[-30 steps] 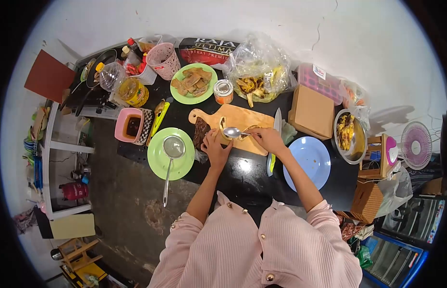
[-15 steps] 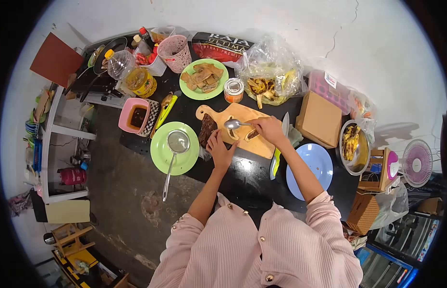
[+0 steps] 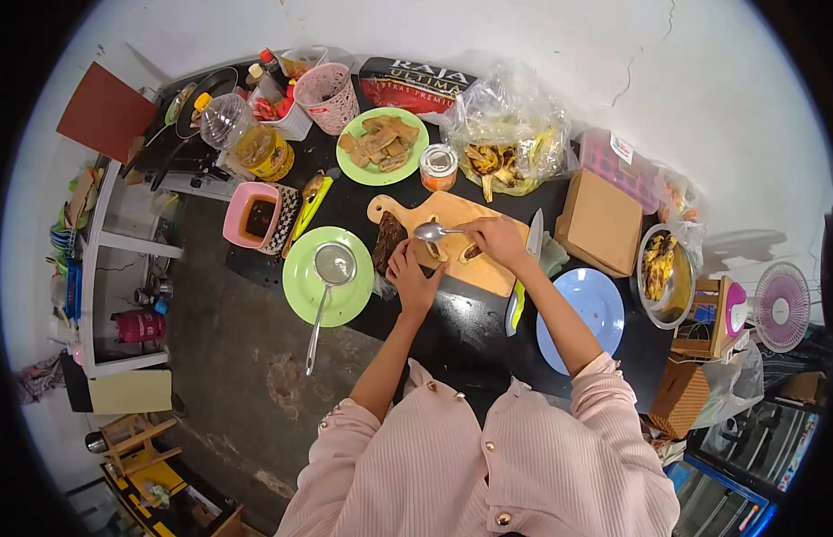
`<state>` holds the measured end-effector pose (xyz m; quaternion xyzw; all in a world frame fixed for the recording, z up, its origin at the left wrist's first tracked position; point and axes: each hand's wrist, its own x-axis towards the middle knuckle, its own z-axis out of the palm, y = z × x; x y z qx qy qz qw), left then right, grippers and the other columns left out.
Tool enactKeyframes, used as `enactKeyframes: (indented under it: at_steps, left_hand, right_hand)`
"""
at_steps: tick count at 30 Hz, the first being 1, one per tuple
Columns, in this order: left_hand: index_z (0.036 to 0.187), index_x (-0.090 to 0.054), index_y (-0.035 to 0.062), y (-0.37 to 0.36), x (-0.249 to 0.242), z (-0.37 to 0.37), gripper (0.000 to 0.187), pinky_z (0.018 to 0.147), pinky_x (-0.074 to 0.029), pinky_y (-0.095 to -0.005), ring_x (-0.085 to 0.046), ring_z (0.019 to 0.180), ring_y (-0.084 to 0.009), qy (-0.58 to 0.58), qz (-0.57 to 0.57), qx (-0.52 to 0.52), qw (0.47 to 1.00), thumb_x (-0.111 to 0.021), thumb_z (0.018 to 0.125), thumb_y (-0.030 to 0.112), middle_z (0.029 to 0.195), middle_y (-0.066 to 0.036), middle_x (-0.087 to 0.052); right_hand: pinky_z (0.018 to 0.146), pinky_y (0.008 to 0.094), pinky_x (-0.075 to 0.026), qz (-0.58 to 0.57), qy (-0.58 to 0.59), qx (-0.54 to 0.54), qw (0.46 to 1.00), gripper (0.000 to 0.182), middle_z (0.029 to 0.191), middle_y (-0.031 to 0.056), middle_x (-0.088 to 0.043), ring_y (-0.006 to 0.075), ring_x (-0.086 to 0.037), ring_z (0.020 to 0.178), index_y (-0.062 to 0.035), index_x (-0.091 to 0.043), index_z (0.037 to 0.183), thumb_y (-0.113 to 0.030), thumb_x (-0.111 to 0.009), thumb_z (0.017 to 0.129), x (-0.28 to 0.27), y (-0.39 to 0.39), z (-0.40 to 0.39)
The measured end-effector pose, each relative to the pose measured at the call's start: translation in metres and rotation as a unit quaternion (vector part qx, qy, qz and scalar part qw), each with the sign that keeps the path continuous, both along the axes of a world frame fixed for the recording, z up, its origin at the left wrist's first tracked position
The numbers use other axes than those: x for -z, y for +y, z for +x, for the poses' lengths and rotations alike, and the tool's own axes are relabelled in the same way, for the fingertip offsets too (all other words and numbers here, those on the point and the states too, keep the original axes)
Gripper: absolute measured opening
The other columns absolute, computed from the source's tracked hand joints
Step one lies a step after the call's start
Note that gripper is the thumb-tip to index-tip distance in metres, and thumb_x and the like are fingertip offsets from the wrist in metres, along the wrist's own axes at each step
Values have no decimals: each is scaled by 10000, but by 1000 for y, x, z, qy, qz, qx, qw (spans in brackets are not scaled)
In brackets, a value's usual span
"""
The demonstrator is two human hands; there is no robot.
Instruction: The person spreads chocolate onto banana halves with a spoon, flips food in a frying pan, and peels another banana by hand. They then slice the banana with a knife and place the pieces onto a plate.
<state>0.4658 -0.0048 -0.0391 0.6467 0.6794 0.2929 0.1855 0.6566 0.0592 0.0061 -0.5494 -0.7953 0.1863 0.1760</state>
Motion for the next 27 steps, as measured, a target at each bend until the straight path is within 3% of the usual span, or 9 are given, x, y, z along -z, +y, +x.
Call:
enactKeyframes:
  at_steps: [7, 10, 13, 18, 21, 24, 27]
  left_hand:
    - [1281, -397, 11, 1, 3, -1, 790, 981, -222, -476, -314, 1230, -285, 15, 18, 3, 1000, -757, 688, 387, 1296, -95, -367]
    - [1283, -403, 22, 0, 3, 0, 781, 998, -214, -475, -310, 1224, -305, 3, 13, 2, 1000, -773, 676, 346, 1295, -101, -367]
    - [1282, -396, 6, 1, 4, 0, 776, 988, -216, -481, -306, 1236, -296, 18, 10, 7, 1000, -752, 701, 377, 1301, -108, -365]
    - [1291, -388, 5, 1, 4, 0, 774, 990, -213, -482, -303, 1237, -297, 20, 4, 9, 1000, -739, 714, 384, 1305, -108, -362]
    - [1297, -384, 7, 1, 3, -1, 781, 992, -208, -477, -303, 1239, -293, 16, 0, 11, 1000, -734, 716, 395, 1307, -102, -359]
    - [1296, -385, 7, 1, 3, -1, 780, 994, -207, -476, -302, 1239, -297, 6, -4, 8, 1000, -736, 715, 393, 1310, -101, -355]
    - [1292, -388, 2, 1, 4, 0, 783, 993, -207, -479, -303, 1237, -301, 8, 1, 5, 1000, -745, 708, 383, 1312, -104, -354]
  right_hand:
    - [605, 395, -460, 92, -27, 65, 993, 213, 739, 71, -636, 268, -606, 639, -186, -705, 971, -170, -565, 810, -5, -4, -5]
    - [588, 397, -487, 44, 36, 120, 991, 241, 742, 96, -633, 285, -620, 662, -197, -702, 998, -168, -542, 820, -17, -11, -11]
    - [587, 394, -487, 17, -8, 48, 999, 252, 726, 104, -641, 281, -627, 658, -209, -700, 1014, -198, -529, 829, -3, -10, -10]
    - [581, 395, -490, 11, -1, 92, 996, 247, 731, 120, -655, 279, -633, 651, -215, -709, 989, -220, -513, 839, -1, -5, -9]
    - [618, 376, -500, -53, -27, 90, 994, 263, 724, 75, -667, 259, -640, 667, -207, -701, 1005, -233, -487, 855, -10, -11, -9]
    - [650, 363, -502, -109, 32, 44, 993, 269, 732, 33, -679, 240, -645, 697, -225, -693, 1022, -238, -474, 867, -15, -19, -2]
    - [659, 341, -505, -93, -28, 7, 995, 271, 750, -19, -689, 204, -649, 716, -251, -696, 1018, -245, -470, 869, -19, -21, 3]
